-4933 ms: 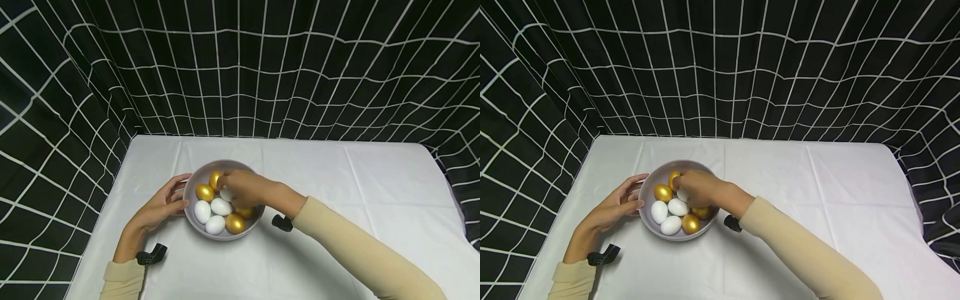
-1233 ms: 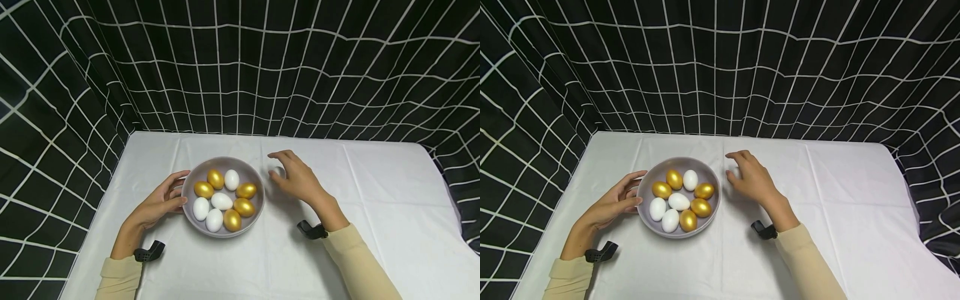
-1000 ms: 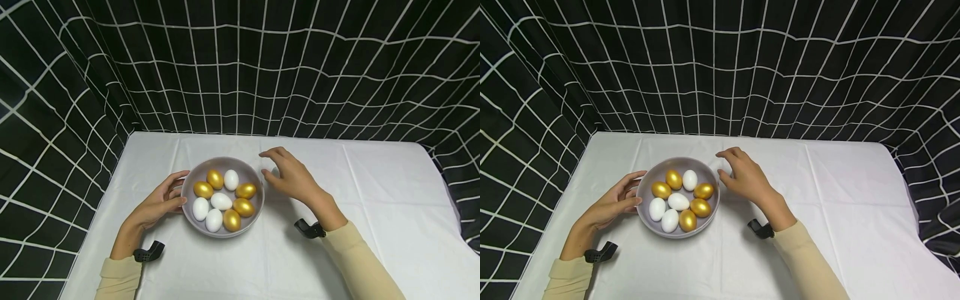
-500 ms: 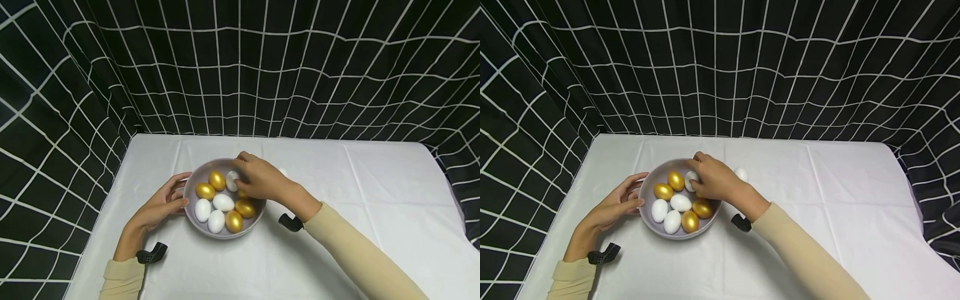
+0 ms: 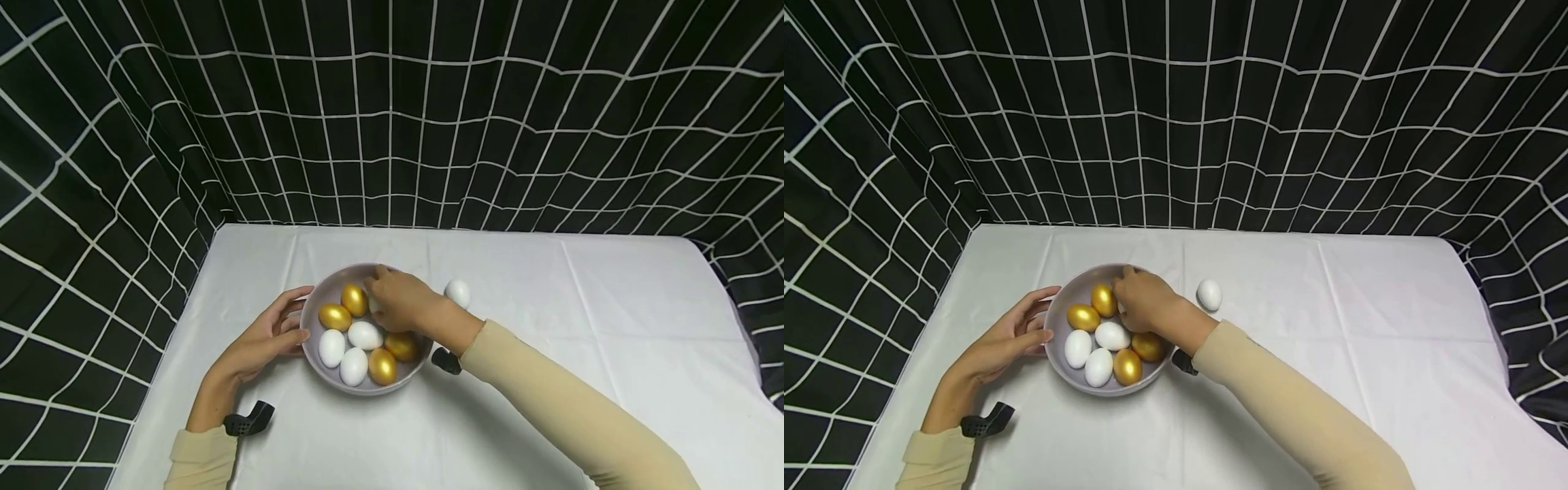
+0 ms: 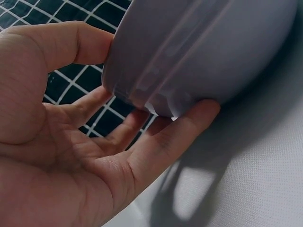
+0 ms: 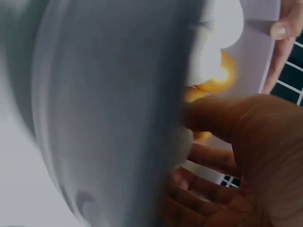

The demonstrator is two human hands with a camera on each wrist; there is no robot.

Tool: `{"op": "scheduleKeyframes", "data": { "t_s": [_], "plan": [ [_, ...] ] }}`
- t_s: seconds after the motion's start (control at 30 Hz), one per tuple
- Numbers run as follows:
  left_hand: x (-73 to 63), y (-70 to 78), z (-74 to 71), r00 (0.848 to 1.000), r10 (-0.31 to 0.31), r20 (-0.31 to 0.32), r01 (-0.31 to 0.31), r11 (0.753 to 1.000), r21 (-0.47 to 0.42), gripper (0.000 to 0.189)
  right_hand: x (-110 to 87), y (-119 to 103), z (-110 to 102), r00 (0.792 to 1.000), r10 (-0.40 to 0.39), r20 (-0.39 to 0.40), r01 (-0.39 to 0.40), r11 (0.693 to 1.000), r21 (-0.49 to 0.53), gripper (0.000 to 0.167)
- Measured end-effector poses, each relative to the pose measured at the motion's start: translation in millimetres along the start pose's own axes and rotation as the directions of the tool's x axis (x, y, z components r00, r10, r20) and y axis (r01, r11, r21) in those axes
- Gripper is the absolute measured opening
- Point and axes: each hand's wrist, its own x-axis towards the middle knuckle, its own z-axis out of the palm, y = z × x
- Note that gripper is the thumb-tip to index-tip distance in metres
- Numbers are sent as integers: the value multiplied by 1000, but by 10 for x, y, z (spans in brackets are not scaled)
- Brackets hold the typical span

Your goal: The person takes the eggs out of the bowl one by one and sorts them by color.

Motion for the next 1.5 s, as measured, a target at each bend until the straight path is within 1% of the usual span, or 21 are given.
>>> {"op": "scheduleKeyframes", "data": {
  "t_s": [0.17,0.33,0.43,0.53,0.6,0.87,1.0,1.2,1.27,1.4,1.5],
  "plan": [
    [13,35,12,1000,2,1,-2,1000,-5,77,34,-7,32,1000,-8,-24,8,1000,-10,43],
    [16,35,17,1000,-2,6,2,1000,-10,77,55,-44,45,999,44,5,-44,999,-10,56],
    [13,28,11,1000,0,5,0,1000,-12,77,63,-68,47,998,67,4,-67,998,-15,52],
    [3,21,0,1000,0,1,0,1000,-18,77,80,-79,43,998,64,-18,-64,998,-8,42],
    [-2,15,-8,1000,-2,0,2,1000,-22,77,97,-82,36,998,57,-29,-57,998,2,39],
    [-1,8,-12,1000,-3,12,3,999,-35,77,103,-72,-7,998,55,-10,-55,998,21,37],
    [-7,9,-11,1000,0,13,0,999,-47,77,83,-74,-34,998,58,-27,-56,997,57,36],
    [-13,-15,-16,1000,-6,9,6,999,-49,77,37,-60,-95,997,42,-70,-36,996,84,43],
    [-15,-14,-22,1000,-6,7,6,999,-48,77,7,-48,-118,995,44,-91,-34,993,113,49],
    [-18,1,-20,1000,-5,10,6,999,-53,76,-101,13,-147,989,67,-130,-36,973,229,59],
    [-17,7,-3,1000,-9,8,9,998,-57,76,-226,101,-161,981,80,-179,-19,948,318,57]
  ]
}}
